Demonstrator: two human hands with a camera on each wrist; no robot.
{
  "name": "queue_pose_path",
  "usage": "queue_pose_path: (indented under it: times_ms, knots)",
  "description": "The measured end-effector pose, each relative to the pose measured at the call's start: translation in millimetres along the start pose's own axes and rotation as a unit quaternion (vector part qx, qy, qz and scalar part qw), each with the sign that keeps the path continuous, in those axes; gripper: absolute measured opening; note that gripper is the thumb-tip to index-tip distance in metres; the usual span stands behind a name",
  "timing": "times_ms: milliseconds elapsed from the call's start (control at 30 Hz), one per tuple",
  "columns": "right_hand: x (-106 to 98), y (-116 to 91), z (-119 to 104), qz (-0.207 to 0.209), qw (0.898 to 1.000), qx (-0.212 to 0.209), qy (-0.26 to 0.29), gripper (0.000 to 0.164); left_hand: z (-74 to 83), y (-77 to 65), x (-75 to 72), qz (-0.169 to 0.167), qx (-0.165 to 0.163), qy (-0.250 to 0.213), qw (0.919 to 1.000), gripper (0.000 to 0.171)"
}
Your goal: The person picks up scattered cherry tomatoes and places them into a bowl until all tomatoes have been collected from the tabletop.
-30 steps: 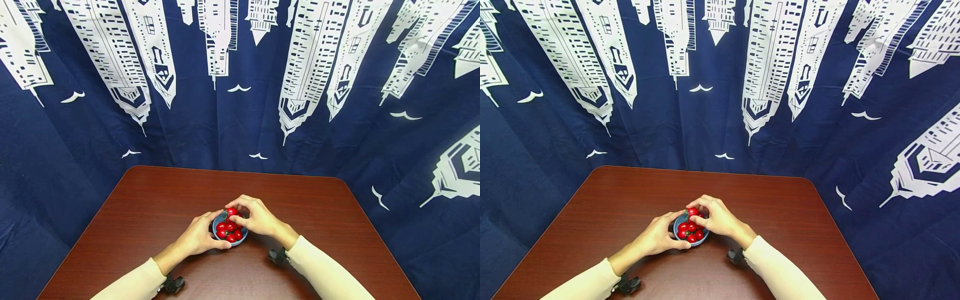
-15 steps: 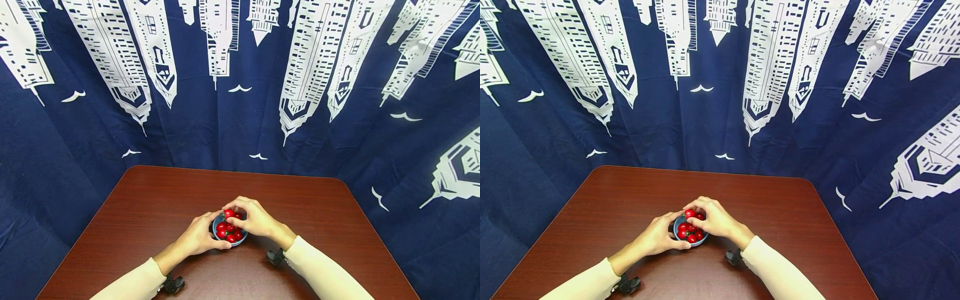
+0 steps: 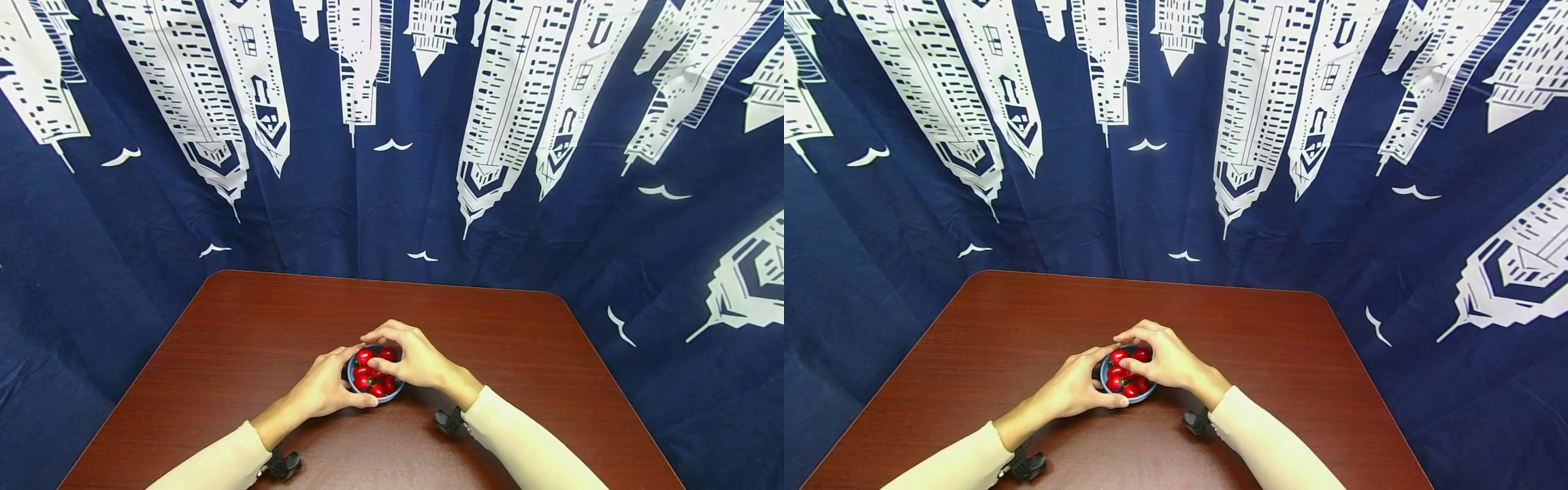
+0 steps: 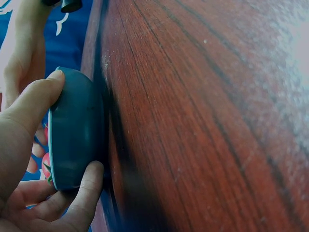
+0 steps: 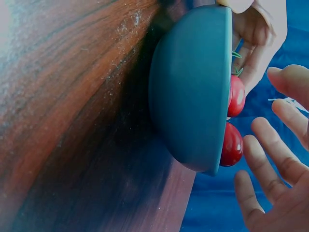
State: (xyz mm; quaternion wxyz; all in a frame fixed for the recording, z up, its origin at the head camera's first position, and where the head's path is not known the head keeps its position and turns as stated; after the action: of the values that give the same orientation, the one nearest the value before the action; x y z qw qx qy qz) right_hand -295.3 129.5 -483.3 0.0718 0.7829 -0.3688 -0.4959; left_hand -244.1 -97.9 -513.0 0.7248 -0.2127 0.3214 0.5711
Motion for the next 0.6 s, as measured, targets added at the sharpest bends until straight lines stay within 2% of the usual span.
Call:
queue_pose_path:
  times_ms: [600]
  knots:
    - [-4.9, -4.0, -0.6, 0.016, 1.000, -0.006, 0.010, 0.044, 1.6, -0.1, -0.5, -0.001, -0.001, 0.002, 1.0000, 0.110]
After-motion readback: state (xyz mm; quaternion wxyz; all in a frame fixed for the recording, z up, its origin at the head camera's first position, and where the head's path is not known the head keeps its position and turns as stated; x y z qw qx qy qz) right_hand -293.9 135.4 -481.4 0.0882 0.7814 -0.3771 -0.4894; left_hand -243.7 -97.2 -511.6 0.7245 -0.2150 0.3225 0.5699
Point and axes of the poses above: each hand's wrist, its own y-axis towards the middle knuckle, its own x-axis out of the palm, z = x × y, the point moved 2 cm from there along y, towards the middle knuckle, and after that the axes turned 9 degrees about -x, right-handed, at the moved point
